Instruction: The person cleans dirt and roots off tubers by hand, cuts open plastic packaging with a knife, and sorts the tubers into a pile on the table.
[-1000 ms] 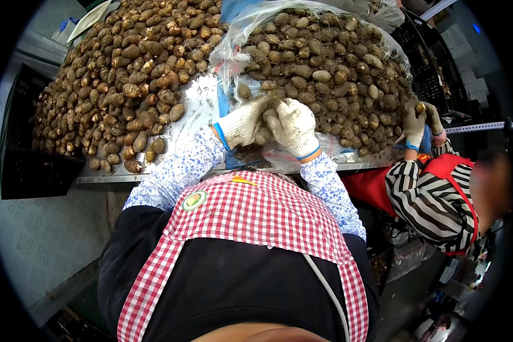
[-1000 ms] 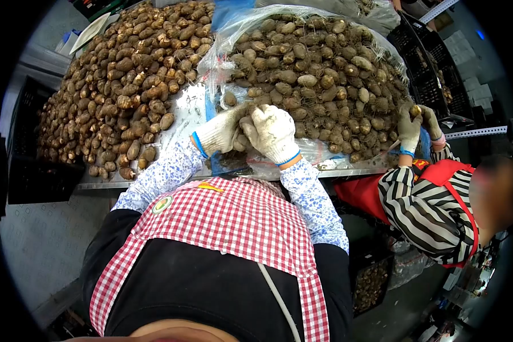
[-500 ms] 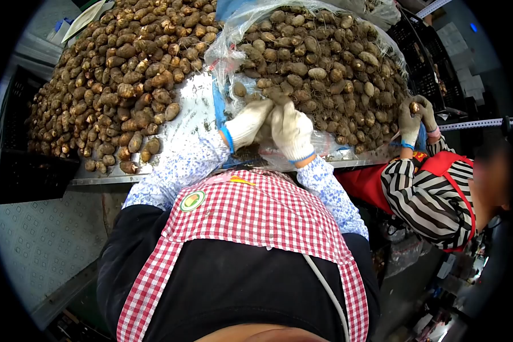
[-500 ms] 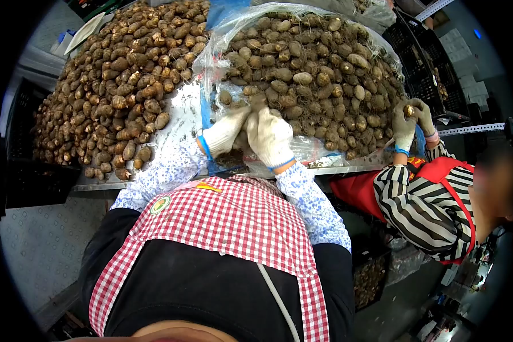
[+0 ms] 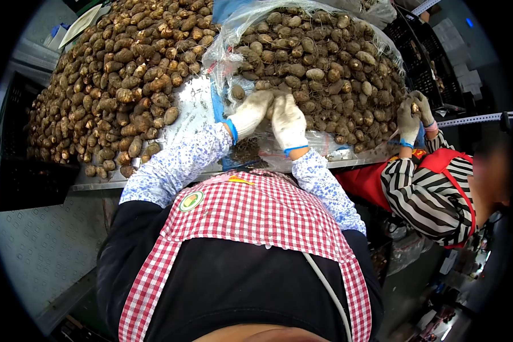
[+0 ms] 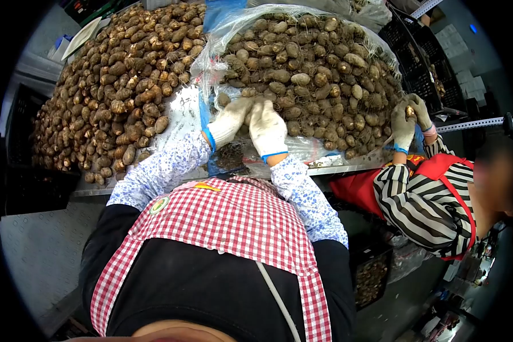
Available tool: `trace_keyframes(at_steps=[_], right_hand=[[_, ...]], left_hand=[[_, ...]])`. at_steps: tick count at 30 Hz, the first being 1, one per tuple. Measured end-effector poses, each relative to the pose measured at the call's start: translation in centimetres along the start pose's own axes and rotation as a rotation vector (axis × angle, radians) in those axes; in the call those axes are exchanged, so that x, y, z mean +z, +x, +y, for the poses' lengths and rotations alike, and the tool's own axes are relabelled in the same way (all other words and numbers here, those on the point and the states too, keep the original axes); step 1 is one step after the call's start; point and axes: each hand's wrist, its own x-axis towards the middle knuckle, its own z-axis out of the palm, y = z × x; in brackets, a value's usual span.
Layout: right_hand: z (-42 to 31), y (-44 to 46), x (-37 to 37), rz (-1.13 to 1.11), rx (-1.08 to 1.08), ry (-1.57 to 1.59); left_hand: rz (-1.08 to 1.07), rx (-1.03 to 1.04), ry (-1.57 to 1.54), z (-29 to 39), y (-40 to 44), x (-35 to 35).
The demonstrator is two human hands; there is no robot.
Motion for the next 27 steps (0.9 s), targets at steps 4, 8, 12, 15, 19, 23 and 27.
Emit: trace_keyframes(at_steps=[4,8,12,15,19,23,27], right_hand=[[1.0,-1.7,1.0,0.161,-0.226,0.026],[2.0,-0.9,1.1,-0.233,0.330,1.256],[0.9,-1.3,0.0,-0.261,0.586,1.684],[0.0,-1.2,-2.8,-0.181,0.519,1.369],[2.5,-1.5,-1.4,-0.075,0.067,0.616],[2.7,-1.4,-3.0,-0.211,-0.149,0.491],[4.6,-2.1,-0.4,-0.205,0.007,0.864]], left_hand=[[0.037,0.234,0.245,-2.6,-0.4,0.6],[-0.040,-0.031,-0.015,5.6,-2.4,-2.8],[0.065,-0.032,-0.770,0.2,0.2,0.0],[0.001,-0.519,-0.933,4.1,-1.6,-2.0],[-0.034,-0.382,-1.025,3.2,-2.4,-1.4],[0.007,-0.250,-0.470,5.2,-4.3,-1.2],[-0.104,-0.204,-0.421,5.6,-4.7,-1.8]])
